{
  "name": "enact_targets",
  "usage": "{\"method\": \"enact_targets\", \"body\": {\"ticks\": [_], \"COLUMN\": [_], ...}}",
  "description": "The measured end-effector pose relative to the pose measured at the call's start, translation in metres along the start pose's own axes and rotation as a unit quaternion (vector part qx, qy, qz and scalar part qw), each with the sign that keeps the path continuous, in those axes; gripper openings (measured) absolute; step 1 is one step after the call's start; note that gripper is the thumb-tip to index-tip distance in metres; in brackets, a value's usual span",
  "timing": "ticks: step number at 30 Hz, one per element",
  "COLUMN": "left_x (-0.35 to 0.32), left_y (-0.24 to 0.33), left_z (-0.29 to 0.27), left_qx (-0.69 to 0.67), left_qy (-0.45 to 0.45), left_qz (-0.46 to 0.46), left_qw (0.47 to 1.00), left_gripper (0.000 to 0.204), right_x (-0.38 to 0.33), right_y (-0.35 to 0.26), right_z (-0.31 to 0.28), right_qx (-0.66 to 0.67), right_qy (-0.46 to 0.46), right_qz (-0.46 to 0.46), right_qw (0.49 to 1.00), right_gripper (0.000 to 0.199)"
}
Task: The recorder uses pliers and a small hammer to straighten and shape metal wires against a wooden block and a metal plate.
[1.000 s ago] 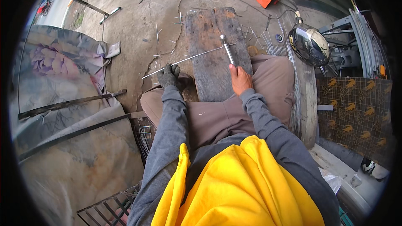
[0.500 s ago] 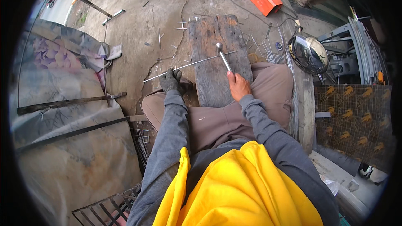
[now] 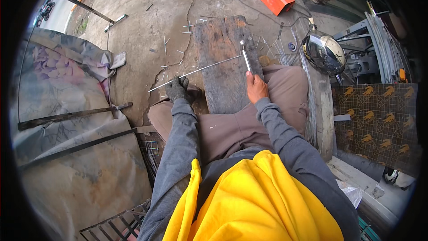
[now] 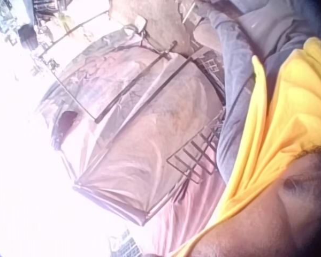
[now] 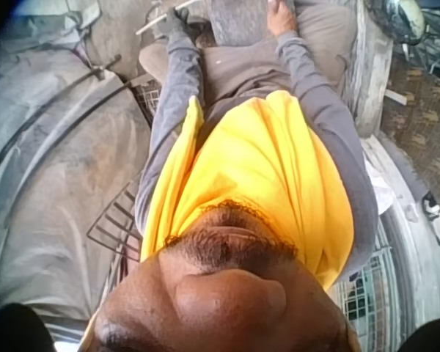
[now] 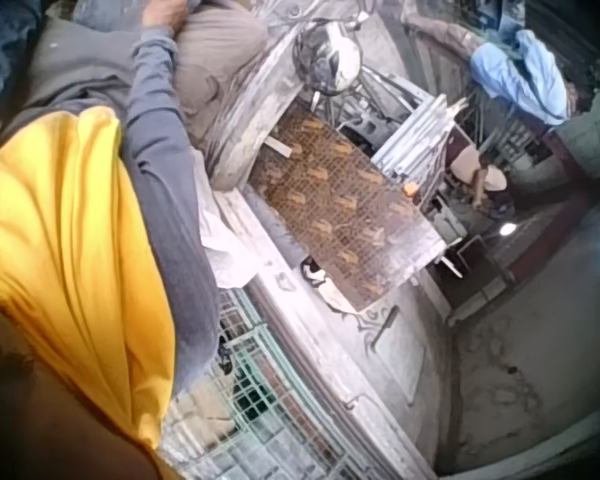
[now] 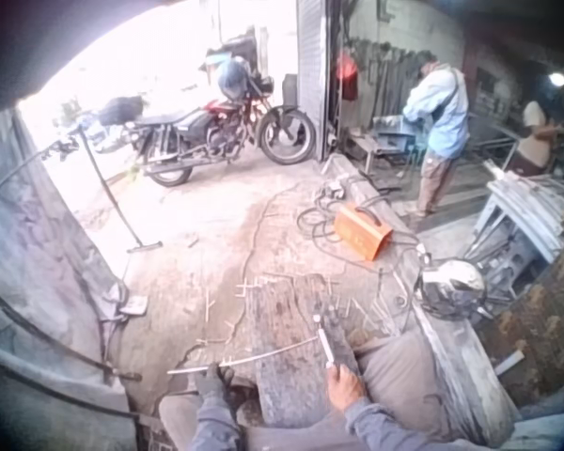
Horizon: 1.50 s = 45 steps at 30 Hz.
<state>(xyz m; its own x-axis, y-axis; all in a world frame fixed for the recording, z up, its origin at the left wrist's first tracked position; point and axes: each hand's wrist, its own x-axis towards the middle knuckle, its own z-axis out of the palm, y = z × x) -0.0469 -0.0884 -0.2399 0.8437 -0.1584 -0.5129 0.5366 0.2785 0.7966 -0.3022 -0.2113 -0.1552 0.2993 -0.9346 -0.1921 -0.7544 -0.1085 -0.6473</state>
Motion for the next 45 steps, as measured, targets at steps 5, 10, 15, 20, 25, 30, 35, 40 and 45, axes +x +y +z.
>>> {"method": "enact_targets", "body": {"ticks": [5, 10, 15, 20, 25, 30, 35, 40, 45], "left_x": [0.0, 0.004, 0.008, 0.02, 0.011, 0.004, 0.002, -0.016, -0.033], "left_y": [0.001, -0.003, 0.003, 0.061, 0.116, 0.122, 0.098, 0.097, 0.105], "left_z": [0.004, -0.003, -0.004, -0.001, -0.017, -0.055, -0.074, -0.063, -0.038], "left_qx": [0.009, 0.021, -0.055, -0.107, 0.02, -0.029, -0.041, -0.048, 0.008], "left_qy": [0.013, 0.004, 0.005, -0.088, -0.224, -0.16, -0.142, -0.127, -0.168], "left_qz": [0.008, 0.014, -0.018, 0.043, 0.207, 0.153, 0.104, 0.143, 0.168], "left_qw": [1.0, 1.0, 0.998, 0.989, 0.952, 0.975, 0.984, 0.98, 0.971], "left_gripper": [0.016, 0.015, 0.016, 0.029, 0.025, 0.02, 0.024, 0.011, 0.016], "right_x": [0.007, 0.005, 0.002, -0.012, -0.013, -0.016, -0.013, -0.012, -0.01], "right_y": [0.006, 0.01, 0.014, 0.013, 0.012, 0.023, 0.027, 0.029, 0.031], "right_z": [0.003, 0.006, 0.004, -0.002, 0.002, -0.002, -0.007, -0.004, -0.003], "right_qx": [0.005, 0.002, 0.032, 0.05, -0.079, -0.093, -0.082, -0.079, -0.097], "right_qy": [-0.008, -0.057, 0.0, -0.041, -0.155, -0.189, -0.196, -0.201, -0.193], "right_qz": [-0.009, 0.008, -0.022, -0.057, -0.027, -0.039, -0.043, -0.046, -0.05], "right_qw": [1.0, 0.998, 0.999, 0.996, 0.984, 0.977, 0.976, 0.975, 0.975], "right_gripper": [0.058, 0.06, 0.059, 0.055, 0.051, 0.05, 0.05, 0.051, 0.052]}}
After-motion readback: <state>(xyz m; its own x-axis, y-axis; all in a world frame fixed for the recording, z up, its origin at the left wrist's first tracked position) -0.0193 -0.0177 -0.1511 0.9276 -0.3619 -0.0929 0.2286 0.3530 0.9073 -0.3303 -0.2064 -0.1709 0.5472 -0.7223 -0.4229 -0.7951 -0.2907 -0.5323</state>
